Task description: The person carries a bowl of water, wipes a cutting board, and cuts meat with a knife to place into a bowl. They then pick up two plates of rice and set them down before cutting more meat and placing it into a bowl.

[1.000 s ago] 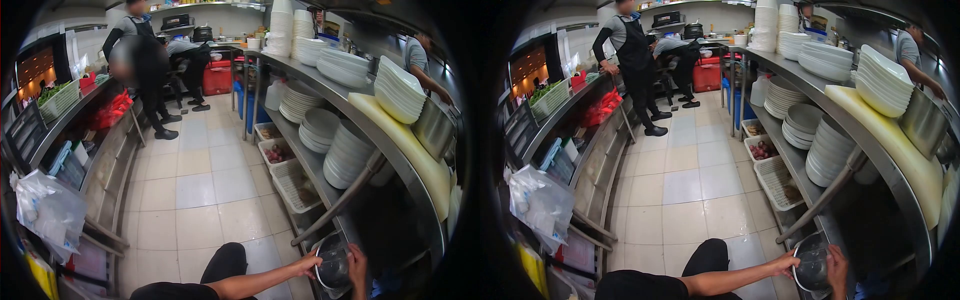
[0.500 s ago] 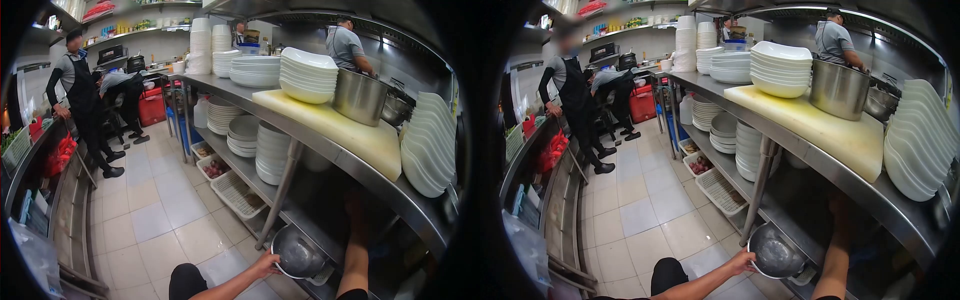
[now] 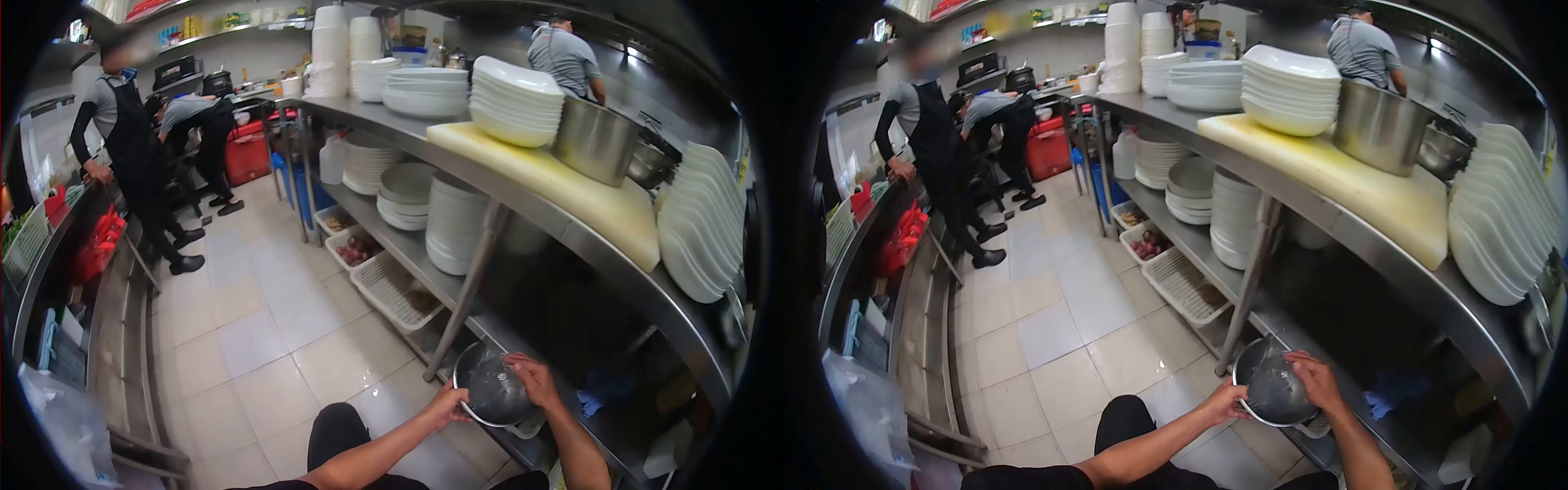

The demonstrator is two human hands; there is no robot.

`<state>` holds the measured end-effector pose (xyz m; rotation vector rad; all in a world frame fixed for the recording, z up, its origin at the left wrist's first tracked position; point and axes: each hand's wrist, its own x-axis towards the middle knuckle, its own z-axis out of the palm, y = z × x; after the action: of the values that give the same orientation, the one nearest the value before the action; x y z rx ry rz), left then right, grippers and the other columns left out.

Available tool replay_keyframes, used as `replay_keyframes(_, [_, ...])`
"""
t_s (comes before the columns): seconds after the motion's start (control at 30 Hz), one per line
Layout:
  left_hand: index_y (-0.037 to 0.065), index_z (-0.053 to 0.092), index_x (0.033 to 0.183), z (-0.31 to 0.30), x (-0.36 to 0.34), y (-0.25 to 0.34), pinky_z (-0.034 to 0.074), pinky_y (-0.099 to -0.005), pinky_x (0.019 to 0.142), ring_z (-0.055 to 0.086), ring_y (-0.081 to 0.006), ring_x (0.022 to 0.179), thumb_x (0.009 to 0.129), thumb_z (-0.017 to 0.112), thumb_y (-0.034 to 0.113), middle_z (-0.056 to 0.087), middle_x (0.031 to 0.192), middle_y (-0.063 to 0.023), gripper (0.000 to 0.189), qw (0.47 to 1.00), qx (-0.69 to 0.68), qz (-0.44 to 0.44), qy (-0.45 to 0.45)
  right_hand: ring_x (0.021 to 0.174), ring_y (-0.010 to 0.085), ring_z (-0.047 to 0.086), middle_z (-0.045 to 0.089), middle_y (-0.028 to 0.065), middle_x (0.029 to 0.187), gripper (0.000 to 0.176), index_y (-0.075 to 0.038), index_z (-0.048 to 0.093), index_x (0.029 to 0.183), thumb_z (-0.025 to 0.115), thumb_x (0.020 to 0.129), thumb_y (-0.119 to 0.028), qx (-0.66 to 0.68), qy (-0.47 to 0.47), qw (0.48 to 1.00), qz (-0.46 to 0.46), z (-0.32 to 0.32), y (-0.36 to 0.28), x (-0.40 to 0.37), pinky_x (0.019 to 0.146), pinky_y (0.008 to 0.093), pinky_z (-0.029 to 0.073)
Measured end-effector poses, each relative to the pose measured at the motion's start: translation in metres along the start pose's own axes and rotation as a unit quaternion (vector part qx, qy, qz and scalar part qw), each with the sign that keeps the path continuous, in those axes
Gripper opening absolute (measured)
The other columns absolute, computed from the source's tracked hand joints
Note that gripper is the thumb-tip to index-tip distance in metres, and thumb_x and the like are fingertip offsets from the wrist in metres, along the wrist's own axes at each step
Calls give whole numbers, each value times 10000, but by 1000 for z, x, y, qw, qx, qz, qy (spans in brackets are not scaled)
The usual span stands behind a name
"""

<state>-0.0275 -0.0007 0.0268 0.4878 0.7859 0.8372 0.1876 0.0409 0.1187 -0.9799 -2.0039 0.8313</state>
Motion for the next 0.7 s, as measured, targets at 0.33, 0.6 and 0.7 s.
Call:
replay_keyframes(0.33, [245, 262, 1436, -8, -2, -9, 571, -428, 638, 626, -259, 797, 664, 578, 148, 564, 1060, -104, 840, 998, 7, 43, 48, 1256, 265, 466, 535, 163, 1304, 409, -56, 568, 1249, 446, 972, -331, -356, 99, 910, 188, -130, 159, 102, 1059, 383, 346])
replay_keyframes(0.6, [279, 259, 1450, 3, -10, -2, 561, -420, 615, 603, -264, 815, 647, 569, 149, 541, 1099, -89, 871, 997, -13, 53, 62, 1214, 266, 492, 548, 136, 1265, 428, -51, 577, 1223, 449, 958, -361, -390, 75, 909, 127, -135, 129, 84, 1038, 373, 358])
replay_keyframes(0.7, [279, 252, 1453, -1, 2, -8, 559, -415, 607, 597, -270, 831, 649, 566, 151, 525, 1124, -95, 872, 995, 6, 74, 70, 1149, 263, 541, 617, 145, 1164, 339, -10, 625, 1145, 491, 955, -256, -254, 72, 964, 2, -123, 133, 62, 1008, 364, 380])
